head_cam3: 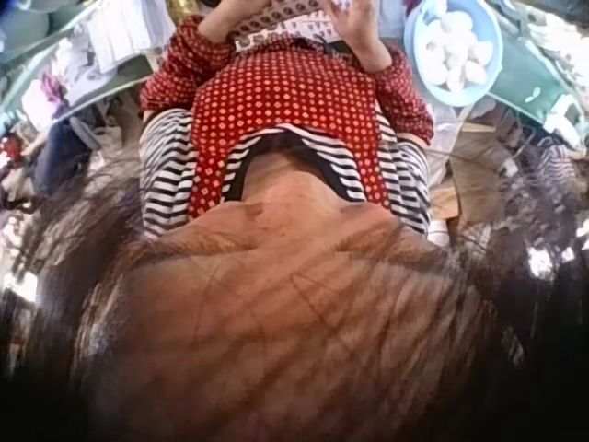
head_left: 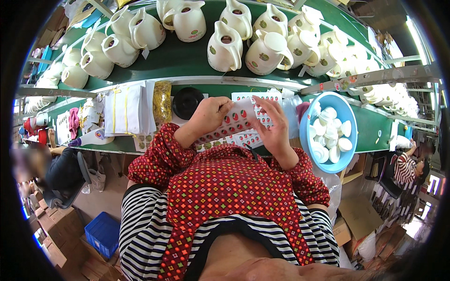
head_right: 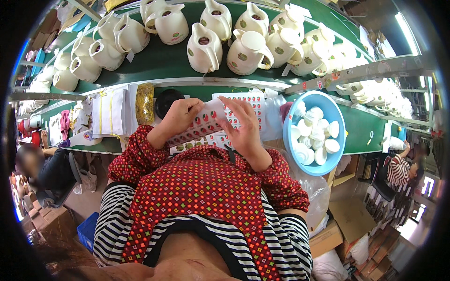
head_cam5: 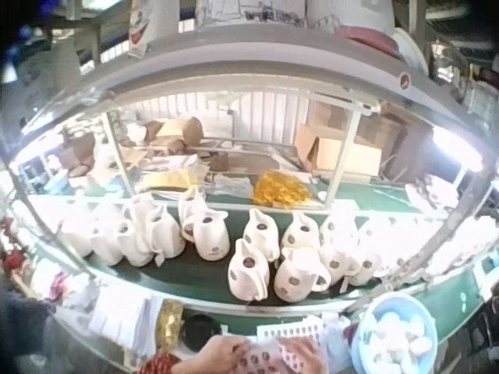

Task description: The person applies small decorative stickers to white ceramic pitchers on a factory assembly line. They pick up each pitcher, place a sticker on its side, and set it back on the conveyor. The person also places white plastic lids into the pitchers from a nearby blue basin.

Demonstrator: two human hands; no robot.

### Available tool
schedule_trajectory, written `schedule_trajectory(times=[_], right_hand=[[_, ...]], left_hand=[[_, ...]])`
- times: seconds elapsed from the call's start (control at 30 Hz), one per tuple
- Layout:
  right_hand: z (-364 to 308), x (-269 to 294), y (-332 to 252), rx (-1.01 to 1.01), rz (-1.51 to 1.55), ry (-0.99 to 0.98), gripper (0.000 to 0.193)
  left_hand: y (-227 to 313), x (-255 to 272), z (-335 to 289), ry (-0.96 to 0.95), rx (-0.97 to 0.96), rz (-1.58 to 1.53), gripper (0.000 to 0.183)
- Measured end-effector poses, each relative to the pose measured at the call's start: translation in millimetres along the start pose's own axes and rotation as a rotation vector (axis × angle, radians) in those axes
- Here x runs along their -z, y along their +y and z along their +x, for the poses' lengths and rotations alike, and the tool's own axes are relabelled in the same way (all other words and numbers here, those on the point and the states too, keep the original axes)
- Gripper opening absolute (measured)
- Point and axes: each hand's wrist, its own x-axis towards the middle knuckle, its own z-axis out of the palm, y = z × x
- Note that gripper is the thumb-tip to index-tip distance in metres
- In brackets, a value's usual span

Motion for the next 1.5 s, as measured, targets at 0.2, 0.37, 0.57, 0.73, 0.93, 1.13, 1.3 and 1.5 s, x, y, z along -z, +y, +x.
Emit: schedule_trajectory(times=[0.2, 0.37, 0.57, 0.73, 0.93, 1.13, 1.3, 1.5], right_hand=[[-4, 5, -8, 0.055, -0.018, -0.027, 0.074], [2, 7, -24, 0.089, -0.109, -0.070, 0.075], [3, 9, -30, -0.216, 0.287, 0.047, 0.074], [0, 3, -32, -0.210, 0.470, 0.032, 0.072], [13, 17, -36, 0.175, -0.071, 0.008, 0.074], [21, 32, -43, 0.068, 0.159, -0.249, 0.069], [17, 25, -31, -0.092, 0.246, -0.115, 0.068], [33, 31, -38, 0.272, -0.138, -0.165, 0.076]], left_hand=[[14, -10, -17, 0.260, -0.160, 0.020, 0.015], [27, -17, -26, 0.342, -0.198, -0.033, 0.013], [41, -5, -40, 0.420, -0.549, 0.316, 0.079], [38, -19, -42, 0.255, -0.428, 0.101, 0.058], [50, -13, -45, 0.094, -0.296, -0.030, 0.015], [47, 0, -38, -0.077, -0.256, -0.200, 0.016], [61, 4, -46, 0.103, -0.190, -0.089, 0.017], [58, 15, -41, 0.017, -0.086, -0.137, 0.019]])
